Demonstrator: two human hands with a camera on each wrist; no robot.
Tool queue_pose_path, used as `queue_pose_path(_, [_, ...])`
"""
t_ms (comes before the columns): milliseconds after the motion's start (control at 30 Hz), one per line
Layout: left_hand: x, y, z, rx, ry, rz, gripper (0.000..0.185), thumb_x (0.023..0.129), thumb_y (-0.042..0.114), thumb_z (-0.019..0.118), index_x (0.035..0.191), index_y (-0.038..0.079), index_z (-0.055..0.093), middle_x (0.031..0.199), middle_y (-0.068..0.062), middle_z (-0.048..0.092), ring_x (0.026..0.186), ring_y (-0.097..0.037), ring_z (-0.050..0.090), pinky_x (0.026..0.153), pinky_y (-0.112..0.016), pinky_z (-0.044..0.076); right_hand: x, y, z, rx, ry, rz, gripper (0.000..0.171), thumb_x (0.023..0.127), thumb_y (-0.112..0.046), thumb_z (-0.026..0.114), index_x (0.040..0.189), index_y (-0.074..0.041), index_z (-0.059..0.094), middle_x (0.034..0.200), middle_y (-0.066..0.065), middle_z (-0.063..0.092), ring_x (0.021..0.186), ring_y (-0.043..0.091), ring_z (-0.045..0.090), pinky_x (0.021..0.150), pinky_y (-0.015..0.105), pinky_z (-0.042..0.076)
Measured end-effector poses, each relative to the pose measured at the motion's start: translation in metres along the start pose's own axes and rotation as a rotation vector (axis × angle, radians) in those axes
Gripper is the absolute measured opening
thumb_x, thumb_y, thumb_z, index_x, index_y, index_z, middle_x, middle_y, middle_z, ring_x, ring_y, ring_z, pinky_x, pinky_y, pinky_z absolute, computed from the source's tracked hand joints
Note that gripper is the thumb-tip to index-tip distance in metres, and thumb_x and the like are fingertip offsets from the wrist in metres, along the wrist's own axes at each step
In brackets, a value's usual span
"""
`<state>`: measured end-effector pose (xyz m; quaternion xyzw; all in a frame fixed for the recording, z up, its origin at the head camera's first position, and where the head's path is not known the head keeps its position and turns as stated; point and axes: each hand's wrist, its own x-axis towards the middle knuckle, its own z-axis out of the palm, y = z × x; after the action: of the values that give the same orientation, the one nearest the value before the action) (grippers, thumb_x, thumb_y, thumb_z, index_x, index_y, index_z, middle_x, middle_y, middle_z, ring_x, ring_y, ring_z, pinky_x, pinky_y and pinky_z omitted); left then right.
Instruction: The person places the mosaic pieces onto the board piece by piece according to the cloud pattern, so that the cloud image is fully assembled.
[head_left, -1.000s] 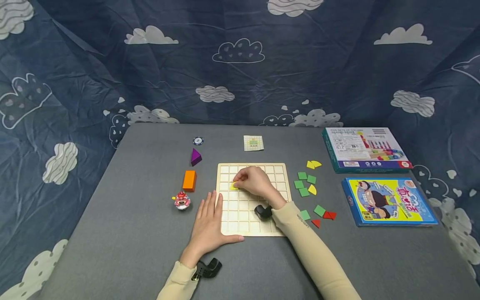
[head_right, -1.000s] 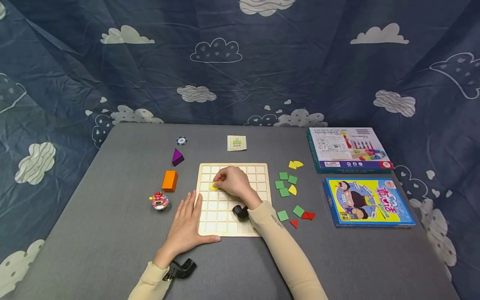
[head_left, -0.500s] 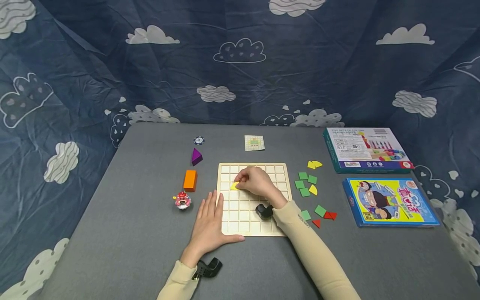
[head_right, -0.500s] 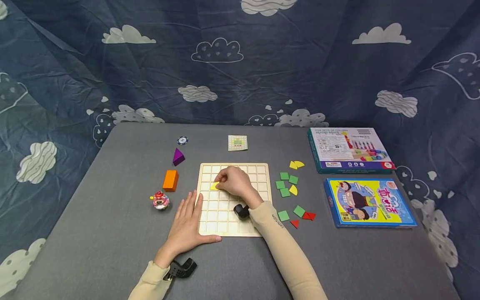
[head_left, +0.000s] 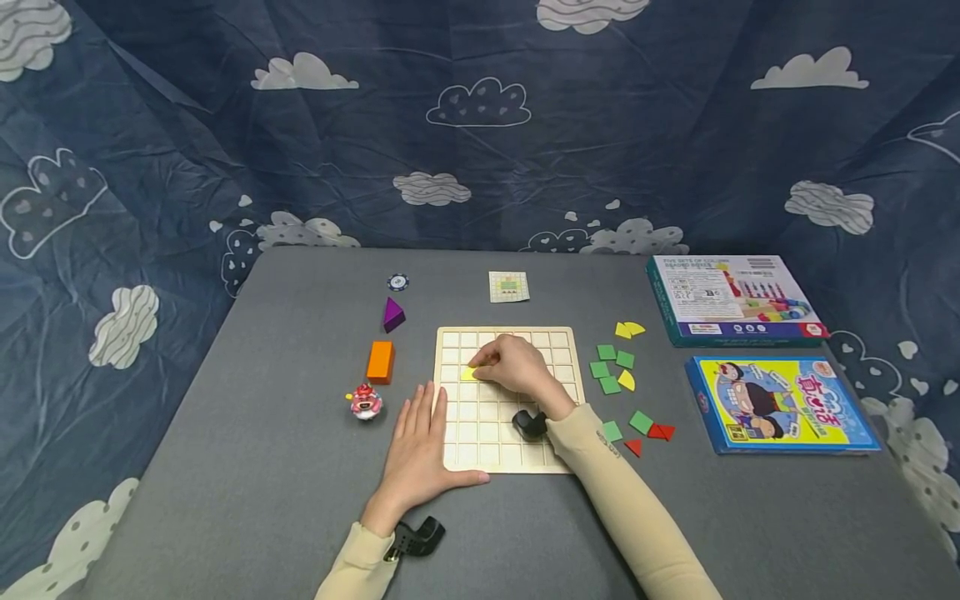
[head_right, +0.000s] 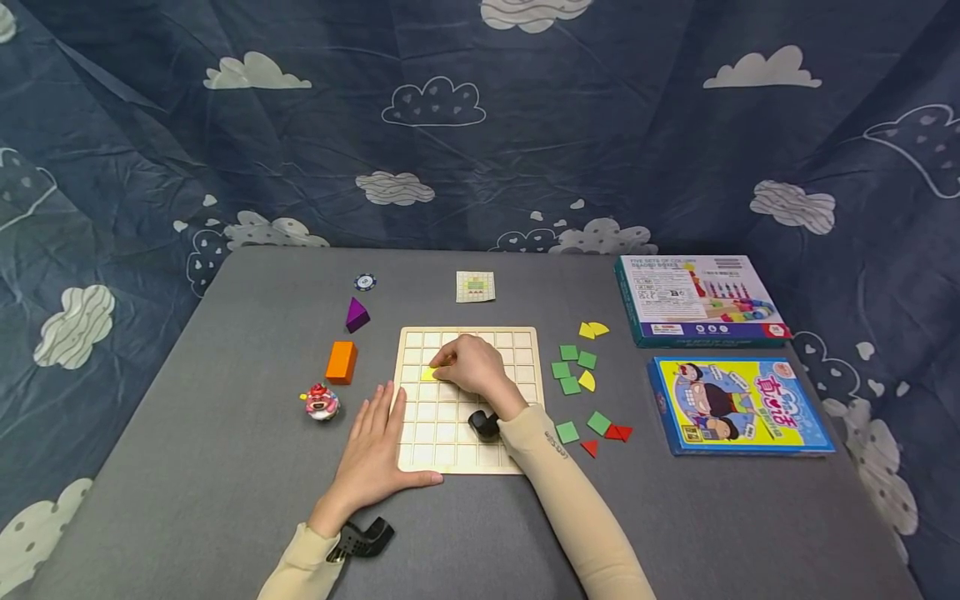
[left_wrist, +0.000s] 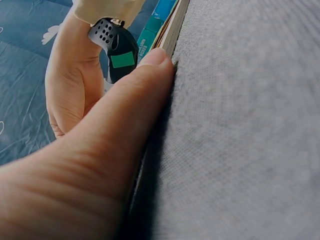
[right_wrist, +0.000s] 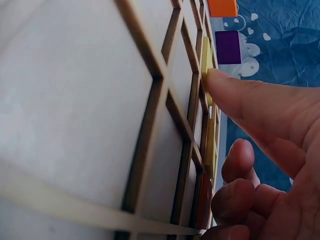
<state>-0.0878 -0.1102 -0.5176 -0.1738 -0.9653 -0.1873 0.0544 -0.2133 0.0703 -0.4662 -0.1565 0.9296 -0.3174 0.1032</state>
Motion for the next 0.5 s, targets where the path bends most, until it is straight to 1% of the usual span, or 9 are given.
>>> queue_pose_path(133, [0.001, 0.0, 0.0, 0.004, -0.018, -0.01, 0.133, 0.059, 0.084, 0.06, 0.149, -0.004, 0.017, 0.154, -0.024, 0.01, 0.142, -0.034, 0.006, 0.114, -0.044, 0.004, -0.001, 0.0, -0.001, -0.001, -0.016, -0.003, 0.008, 0.08, -0.02, 0.077, 0.088, -0.021, 0.078, 0.069, -0.006, 0.057, 0.062, 0.013, 0.049, 0.057, 0.029, 0.038])
queue_pose_path(267, [0.001, 0.0, 0.0, 0.011, -0.033, -0.02, 0.133, 0.059, 0.084, 0.061, 0.15, -0.003, 0.015, 0.155, -0.023, 0.009, 0.142, -0.032, 0.004, 0.114, -0.043, 0.002, -0.004, 0.003, -0.004, 0.02, -0.02, -0.041, 0.012, 0.081, -0.019, 0.076, 0.093, -0.019, 0.077, 0.073, -0.006, 0.058, 0.066, 0.013, 0.049, 0.06, 0.029, 0.04])
queue_pose_path(367, [0.001, 0.0, 0.0, 0.012, -0.036, -0.024, 0.133, 0.059, 0.083, 0.061, 0.15, -0.003, 0.014, 0.155, -0.023, 0.008, 0.142, -0.032, 0.003, 0.114, -0.043, 0.001, -0.008, 0.005, -0.009, 0.056, 0.001, -0.077, 0.014, 0.081, -0.018, 0.076, 0.095, -0.016, 0.077, 0.075, -0.005, 0.058, 0.068, 0.013, 0.049, 0.062, 0.029, 0.039])
queue_pose_path(500, [0.001, 0.0, 0.001, 0.01, -0.028, -0.02, 0.133, 0.059, 0.083, 0.061, 0.149, -0.004, 0.016, 0.155, -0.023, 0.009, 0.142, -0.033, 0.004, 0.114, -0.044, 0.003, -0.015, 0.01, -0.021, 0.108, 0.042, -0.114, 0.016, 0.081, -0.016, 0.076, 0.096, -0.01, 0.076, 0.072, -0.003, 0.057, 0.064, 0.014, 0.048, 0.059, 0.029, 0.038])
